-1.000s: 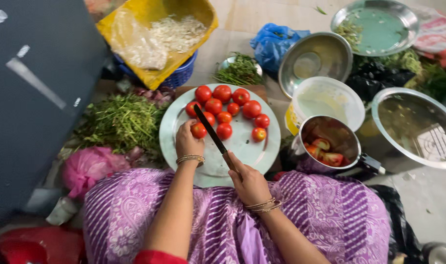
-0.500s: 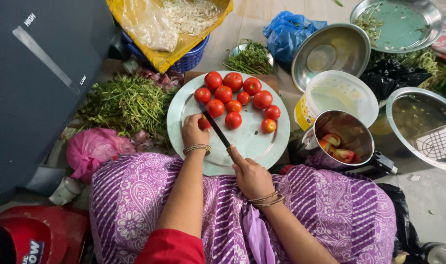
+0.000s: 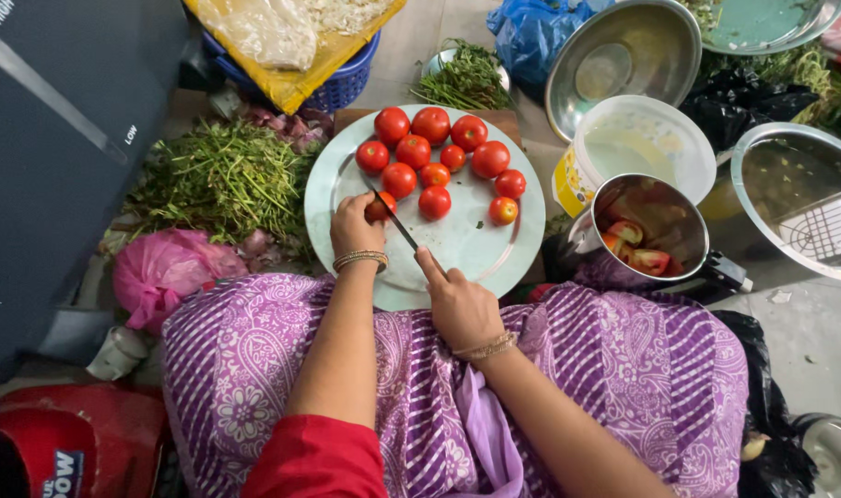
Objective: The person cuts tomatoes with a knife and places the tomato pieces into a metal jar by hand.
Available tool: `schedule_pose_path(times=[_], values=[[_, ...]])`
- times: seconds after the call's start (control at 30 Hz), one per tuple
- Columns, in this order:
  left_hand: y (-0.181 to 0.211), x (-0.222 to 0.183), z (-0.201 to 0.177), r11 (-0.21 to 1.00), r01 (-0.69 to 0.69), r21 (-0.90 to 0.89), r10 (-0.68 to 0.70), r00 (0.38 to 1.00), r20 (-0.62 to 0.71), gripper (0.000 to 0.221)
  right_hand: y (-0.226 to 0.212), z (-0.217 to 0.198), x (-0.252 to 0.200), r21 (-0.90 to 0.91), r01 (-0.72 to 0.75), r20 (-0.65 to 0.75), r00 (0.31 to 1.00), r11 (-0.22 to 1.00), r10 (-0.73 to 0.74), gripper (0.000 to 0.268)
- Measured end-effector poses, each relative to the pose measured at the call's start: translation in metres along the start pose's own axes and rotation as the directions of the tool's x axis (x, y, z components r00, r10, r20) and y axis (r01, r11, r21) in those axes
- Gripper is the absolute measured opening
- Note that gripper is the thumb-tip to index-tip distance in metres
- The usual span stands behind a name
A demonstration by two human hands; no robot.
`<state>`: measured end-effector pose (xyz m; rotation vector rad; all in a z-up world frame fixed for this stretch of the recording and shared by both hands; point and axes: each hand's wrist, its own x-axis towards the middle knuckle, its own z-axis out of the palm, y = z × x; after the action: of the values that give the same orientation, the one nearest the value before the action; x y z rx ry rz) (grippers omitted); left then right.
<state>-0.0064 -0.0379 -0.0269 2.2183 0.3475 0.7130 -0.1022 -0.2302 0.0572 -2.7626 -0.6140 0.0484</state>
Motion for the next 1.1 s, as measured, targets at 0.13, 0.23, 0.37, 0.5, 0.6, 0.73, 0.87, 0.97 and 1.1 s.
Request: schedule_pose_path(times=[0.13,0.23,0.37,0.5,0.6,0.73,0.87,0.97,1.1], values=[[-0.010,0.003,0.006,0.999,0.019,0.029,-0.020,1.000,0.011,0.044,-0.005,0.012,-0.003,-0.069,-0.023,-0.001,1.000,0.997,0.023,0.066],[-0.010,0.004,0.005,1.000,0.020,0.012,-0.021,0.999,0.040,0.047,-0.003,0.022,0.022,-0.082,0.001,-0.022,1.000,0.997,-0.003,0.071],[-0.007,0.003,-0.001,0.996,0.085,-0.033,-0.082,0.991,0.104,0.055,0.000,0.024,0.021,-0.065,0.012,-0.018,1.000,0.998,-0.013,0.069],[-0.005,0.001,0.003,0.992,0.117,0.040,-0.120,0.989,0.092,0.056,0.001,0.013,-0.009,-0.100,-0.003,0.005,1.000,0.995,0.004,0.071],[-0.004,0.001,0.009,0.989,0.127,0.075,-0.133,0.989,0.068,0.056,0.000,-0.003,-0.028,-0.106,0.008,0.024,1.000,0.994,-0.006,0.072],[-0.003,0.007,0.008,0.972,0.225,0.066,-0.229,0.970,0.078,0.055,0.003,-0.026,-0.042,-0.096,-0.035,0.050,0.998,0.995,0.040,0.065],[-0.003,0.011,0.005,0.934,0.357,0.010,-0.356,0.930,0.094,0.046,0.014,-0.039,-0.051,-0.062,-0.078,0.116,0.990,0.995,0.084,0.059],[-0.005,0.009,0.005,0.947,0.321,0.004,-0.321,0.945,0.064,0.042,0.025,-0.042,-0.050,0.097,-0.084,0.093,0.993,0.992,0.075,0.055],[-0.014,0.007,0.014,0.946,0.323,-0.036,-0.324,0.945,-0.036,0.046,0.028,-0.038,-0.049,0.199,-0.024,0.024,1.000,0.980,0.020,0.058]])
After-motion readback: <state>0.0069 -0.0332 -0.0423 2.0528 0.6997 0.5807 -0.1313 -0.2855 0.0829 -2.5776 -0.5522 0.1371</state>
